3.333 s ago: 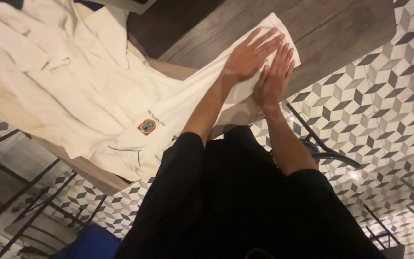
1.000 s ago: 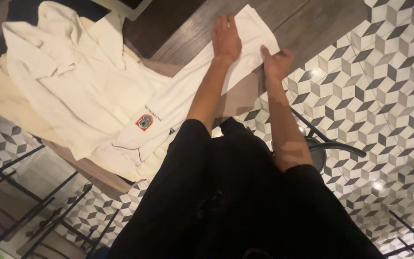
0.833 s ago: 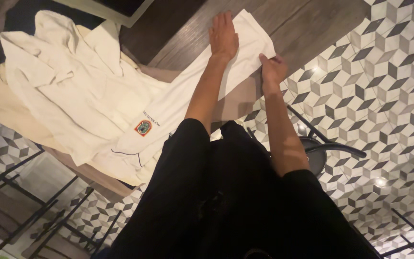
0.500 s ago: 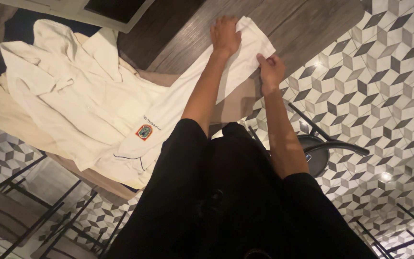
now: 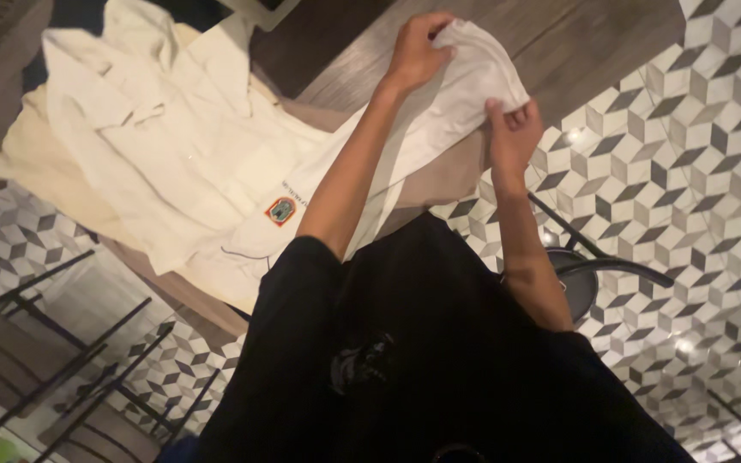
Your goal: The person folds white t-shirts one by one on a flat surface and places them into a drawer.
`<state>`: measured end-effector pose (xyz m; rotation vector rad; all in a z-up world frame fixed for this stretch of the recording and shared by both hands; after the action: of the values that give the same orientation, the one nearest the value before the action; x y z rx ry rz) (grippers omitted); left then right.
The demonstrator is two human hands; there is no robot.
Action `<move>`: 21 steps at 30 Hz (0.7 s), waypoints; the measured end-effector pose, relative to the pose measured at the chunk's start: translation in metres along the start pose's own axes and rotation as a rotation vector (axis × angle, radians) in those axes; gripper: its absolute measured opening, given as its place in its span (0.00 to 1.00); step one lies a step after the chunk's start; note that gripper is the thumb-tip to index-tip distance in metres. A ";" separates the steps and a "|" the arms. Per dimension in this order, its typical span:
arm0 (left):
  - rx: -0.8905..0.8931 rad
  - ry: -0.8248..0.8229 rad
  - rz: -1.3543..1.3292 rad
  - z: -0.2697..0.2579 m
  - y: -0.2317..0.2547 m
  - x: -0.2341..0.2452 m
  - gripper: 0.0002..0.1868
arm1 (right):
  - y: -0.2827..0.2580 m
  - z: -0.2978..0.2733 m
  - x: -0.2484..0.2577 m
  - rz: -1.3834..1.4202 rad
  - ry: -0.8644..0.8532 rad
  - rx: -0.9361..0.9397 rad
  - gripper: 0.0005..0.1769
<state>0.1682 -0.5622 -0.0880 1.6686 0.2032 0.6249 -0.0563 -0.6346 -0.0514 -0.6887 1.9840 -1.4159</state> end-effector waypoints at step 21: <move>0.466 0.279 -0.891 -0.266 -0.071 0.055 0.21 | 0.025 -0.158 -0.146 -0.779 -0.586 0.313 0.24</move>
<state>0.0950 -0.2935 -0.1208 1.6940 1.2908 0.1162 -0.0726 -0.4223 -0.0104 -1.6095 1.0319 -1.6254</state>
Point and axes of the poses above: each hand's wrist, its own z-axis towards the middle knuckle, its own x-axis out of the back of the hand, y = z × x, the point moved 2 cm from there along z, towards the middle knuckle, and after that the axes turned 15 degrees about -y, right-handed, at the moved point
